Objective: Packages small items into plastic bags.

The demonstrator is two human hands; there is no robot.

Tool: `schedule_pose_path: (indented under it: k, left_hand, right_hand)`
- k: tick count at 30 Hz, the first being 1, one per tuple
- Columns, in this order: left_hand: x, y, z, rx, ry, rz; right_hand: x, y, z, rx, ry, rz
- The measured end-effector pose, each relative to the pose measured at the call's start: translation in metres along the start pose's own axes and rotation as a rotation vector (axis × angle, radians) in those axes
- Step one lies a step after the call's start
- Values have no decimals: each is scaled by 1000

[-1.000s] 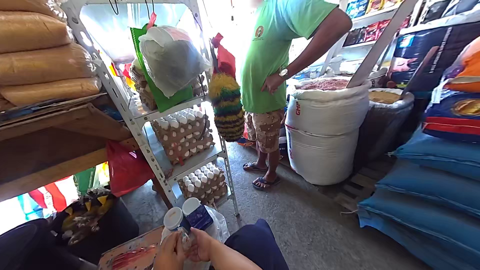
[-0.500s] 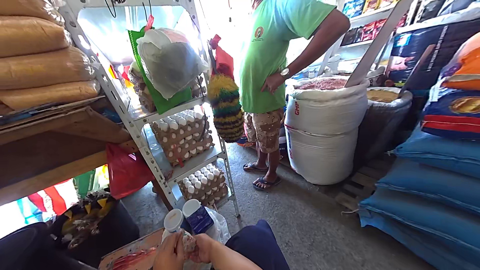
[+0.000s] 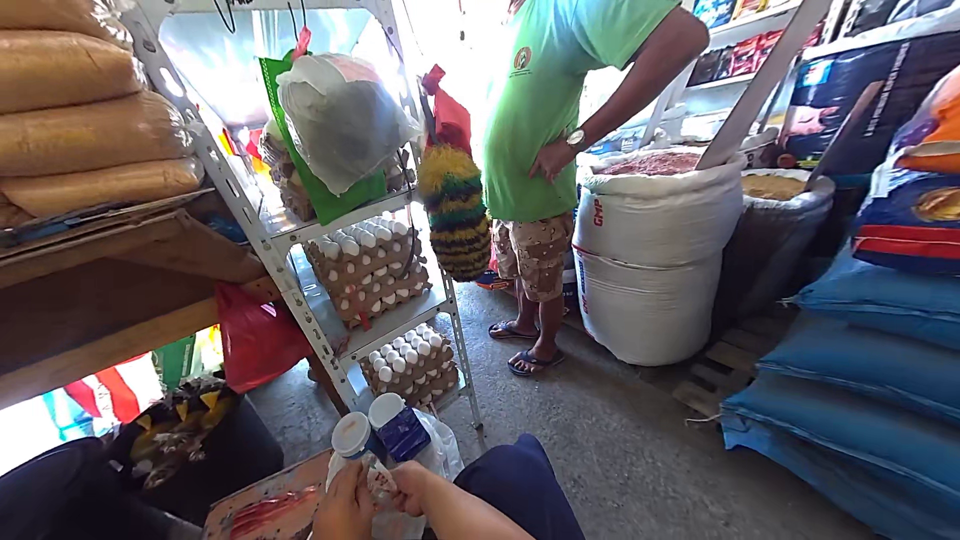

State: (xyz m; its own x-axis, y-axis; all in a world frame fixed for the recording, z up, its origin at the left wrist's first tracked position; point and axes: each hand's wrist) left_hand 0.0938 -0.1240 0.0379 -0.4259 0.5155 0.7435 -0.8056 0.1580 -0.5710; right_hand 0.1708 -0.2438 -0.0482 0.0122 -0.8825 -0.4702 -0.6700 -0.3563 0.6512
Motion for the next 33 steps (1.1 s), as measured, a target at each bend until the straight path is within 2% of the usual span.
schedule_pose_path:
  k: [7, 11, 14, 17, 22, 29, 33]
  left_hand:
    - [-7, -5, -6, 2, 84, 75]
    - [-1, -10, -6, 52, 76, 12]
    - [4, -17, -11, 122, 57, -81]
    - [5, -26, -18, 250, 85, -184]
    - [4, -30, -18, 352, 97, -209]
    - [-2, -29, -26, 439, 171, -338]
    - [1, -39, -26, 417, 105, -316]
  right_hand:
    - [3, -7, 2, -20, 79, 36]
    - [1, -11, 3, -37, 89, -15]
    - [-5, -12, 5, -35, 62, -94]
    - [-6, -6, 5, -16, -76, -292]
    - [3, 3, 3, 268, -48, -461]
    - [-1, 3, 8, 350, -105, -435]
    - [0, 8, 4, 449, 19, -504]
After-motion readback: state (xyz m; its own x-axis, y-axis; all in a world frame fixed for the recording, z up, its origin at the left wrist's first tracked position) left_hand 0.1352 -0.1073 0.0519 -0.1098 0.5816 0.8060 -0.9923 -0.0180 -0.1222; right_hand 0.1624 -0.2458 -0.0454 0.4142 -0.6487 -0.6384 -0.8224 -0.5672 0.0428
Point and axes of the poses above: each hand's wrist, its own y-axis away from the middle knuckle, its own x-axis out of the back of the hand, z = x × y, and after that the axes turned 6 degrees about -z, right-handed
